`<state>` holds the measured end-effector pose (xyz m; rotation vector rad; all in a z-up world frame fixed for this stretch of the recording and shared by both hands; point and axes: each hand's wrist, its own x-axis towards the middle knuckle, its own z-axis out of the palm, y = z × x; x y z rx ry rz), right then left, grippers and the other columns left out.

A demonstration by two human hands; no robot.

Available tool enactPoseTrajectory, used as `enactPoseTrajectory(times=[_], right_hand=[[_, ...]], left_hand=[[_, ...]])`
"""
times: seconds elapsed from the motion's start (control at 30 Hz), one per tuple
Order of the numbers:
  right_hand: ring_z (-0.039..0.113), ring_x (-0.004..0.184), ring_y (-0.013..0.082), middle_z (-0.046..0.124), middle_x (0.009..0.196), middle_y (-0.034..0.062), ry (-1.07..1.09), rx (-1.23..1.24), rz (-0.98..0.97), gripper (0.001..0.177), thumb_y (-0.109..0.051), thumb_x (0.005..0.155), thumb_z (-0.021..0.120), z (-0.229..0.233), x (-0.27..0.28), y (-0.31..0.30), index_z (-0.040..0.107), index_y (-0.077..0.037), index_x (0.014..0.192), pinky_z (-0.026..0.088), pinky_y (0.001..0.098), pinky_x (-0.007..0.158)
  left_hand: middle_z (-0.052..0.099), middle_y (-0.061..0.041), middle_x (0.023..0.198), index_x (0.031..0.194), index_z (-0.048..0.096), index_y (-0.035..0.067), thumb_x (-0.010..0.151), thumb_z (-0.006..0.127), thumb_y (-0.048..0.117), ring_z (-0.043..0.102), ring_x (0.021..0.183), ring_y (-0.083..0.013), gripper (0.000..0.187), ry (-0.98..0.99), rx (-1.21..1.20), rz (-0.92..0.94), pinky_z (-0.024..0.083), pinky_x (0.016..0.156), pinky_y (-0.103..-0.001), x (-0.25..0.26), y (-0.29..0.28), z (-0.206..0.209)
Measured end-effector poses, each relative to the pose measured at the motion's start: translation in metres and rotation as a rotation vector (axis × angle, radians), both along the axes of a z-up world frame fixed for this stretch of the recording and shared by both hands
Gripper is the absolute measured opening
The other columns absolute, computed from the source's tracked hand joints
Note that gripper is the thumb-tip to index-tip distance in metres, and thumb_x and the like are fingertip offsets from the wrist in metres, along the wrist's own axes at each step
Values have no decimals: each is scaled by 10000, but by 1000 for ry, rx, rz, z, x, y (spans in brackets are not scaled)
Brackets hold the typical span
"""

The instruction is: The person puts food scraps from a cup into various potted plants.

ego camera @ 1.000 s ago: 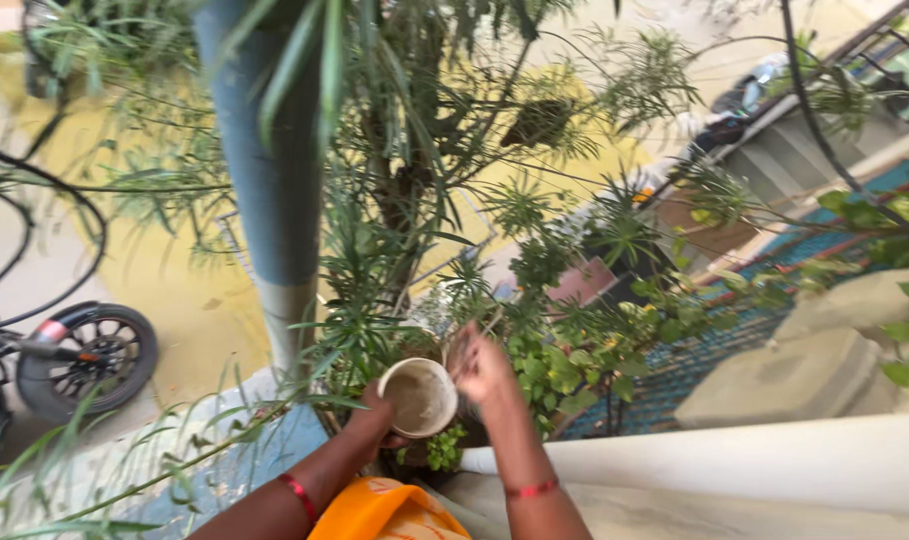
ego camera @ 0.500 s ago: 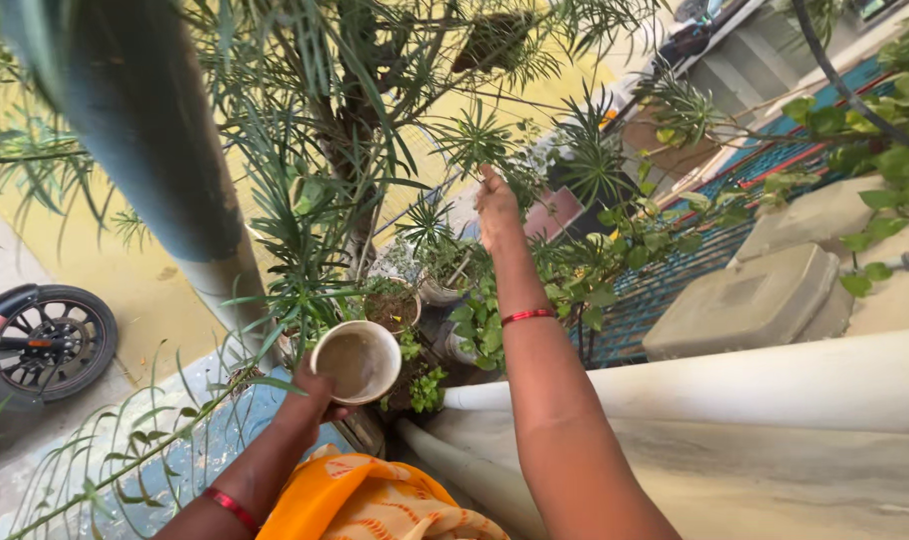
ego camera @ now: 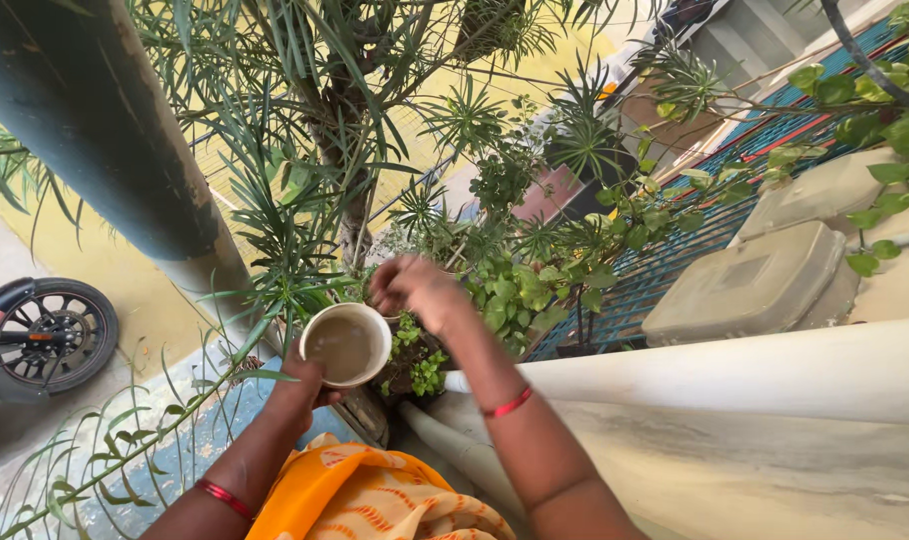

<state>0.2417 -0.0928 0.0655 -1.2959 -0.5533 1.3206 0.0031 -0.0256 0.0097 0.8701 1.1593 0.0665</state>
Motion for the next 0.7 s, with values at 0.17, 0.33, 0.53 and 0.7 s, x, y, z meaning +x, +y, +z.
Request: enactPoseTrajectory(times=[0.17,0.33,0.53,0.7], right_hand=[[682,749,155,730,924,108,119,-175,-16,169,-49,959,568,-88,-59,0,699,20,1042,590,284,698],[694,744,161,718,936,56,242,-373,-157,137,-166,964,597,-157,-67,5,679,-86,1039,590,335,624],[455,521,71,515,684,-47,538,-371,-224,239,-332,982,672,-140,-43,-20,640,-106,910,396,226,442],[326,435,29,395,579,-89,623,-202,-358,329,-425,962,696,-76,16,-73,576,-160,809,223,190,372]], left_hand=[[707,-141,1047,1494,330,246,891,428,69,711,633,-247,636,30,-9,-16,551,427,-321,16,-5,1],[730,-127,994,1427,486,204,921,523,106,692,586,-224,516,-22,27,-52,513,389,-290,27,-11,5],[716,-172,1001,1470,395,240,910,401,39,651,526,-239,594,4,-46,-100,485,373,-305,36,-7,-14],[716,-159,1039,1474,387,227,901,373,20,668,529,-250,609,49,-10,-119,493,368,-314,39,2,-23]])
